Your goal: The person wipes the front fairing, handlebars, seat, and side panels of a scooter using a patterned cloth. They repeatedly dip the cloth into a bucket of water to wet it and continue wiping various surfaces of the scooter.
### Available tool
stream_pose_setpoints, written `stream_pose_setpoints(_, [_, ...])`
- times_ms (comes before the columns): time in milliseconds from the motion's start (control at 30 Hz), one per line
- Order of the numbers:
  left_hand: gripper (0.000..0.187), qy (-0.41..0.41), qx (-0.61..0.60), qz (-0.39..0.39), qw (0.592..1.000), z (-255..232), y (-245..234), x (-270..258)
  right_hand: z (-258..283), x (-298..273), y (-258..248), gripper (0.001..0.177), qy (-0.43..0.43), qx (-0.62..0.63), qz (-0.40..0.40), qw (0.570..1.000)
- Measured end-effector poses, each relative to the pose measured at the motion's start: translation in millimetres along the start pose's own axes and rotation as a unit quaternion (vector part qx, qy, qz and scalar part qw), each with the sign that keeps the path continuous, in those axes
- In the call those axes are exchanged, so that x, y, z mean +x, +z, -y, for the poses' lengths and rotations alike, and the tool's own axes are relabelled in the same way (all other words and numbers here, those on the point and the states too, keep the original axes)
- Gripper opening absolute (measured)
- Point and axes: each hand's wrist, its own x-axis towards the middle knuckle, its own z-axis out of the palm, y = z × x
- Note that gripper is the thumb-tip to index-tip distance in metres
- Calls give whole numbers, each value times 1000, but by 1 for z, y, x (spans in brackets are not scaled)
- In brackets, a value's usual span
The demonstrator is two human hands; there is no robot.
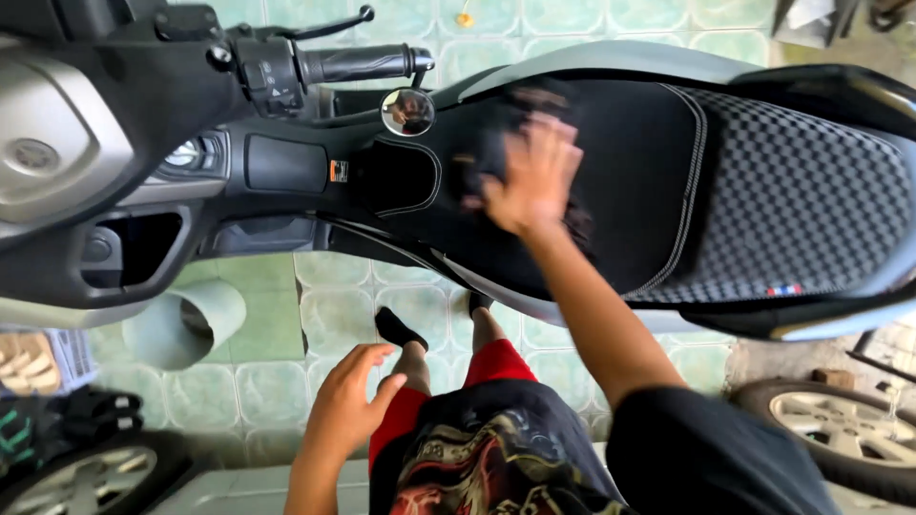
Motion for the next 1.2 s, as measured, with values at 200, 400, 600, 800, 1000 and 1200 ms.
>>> stream_pose_setpoints(200, [40, 34, 28, 2, 999, 1, 9, 4, 67, 46, 32, 59, -326, 44, 95, 939])
stream_pose_setpoints(400, [38, -5, -28, -29, 999, 44, 13, -1, -89, 40, -52, 72, -75, -204, 81, 973])
stream_pose_setpoints(600, [34, -17, -27, 4, 999, 66, 27, -7, -202, 49, -63, 55, -65, -204, 51, 975])
stream_pose_setpoints(800, [33, 43, 14, -6, 999, 39, 26, 6, 64, 87, 5, 61, -188, 25, 110, 976])
stream_pose_setpoints(1000, [32, 66, 31, -48, 996, 16, 14, 5, 86, 83, 50, 34, -229, 13, 152, 961])
stream_pose_setpoints(1200, [32, 1, -11, -20, 1000, 67, 28, -17, -128, 4, -19, 34, -87, -159, -104, 978])
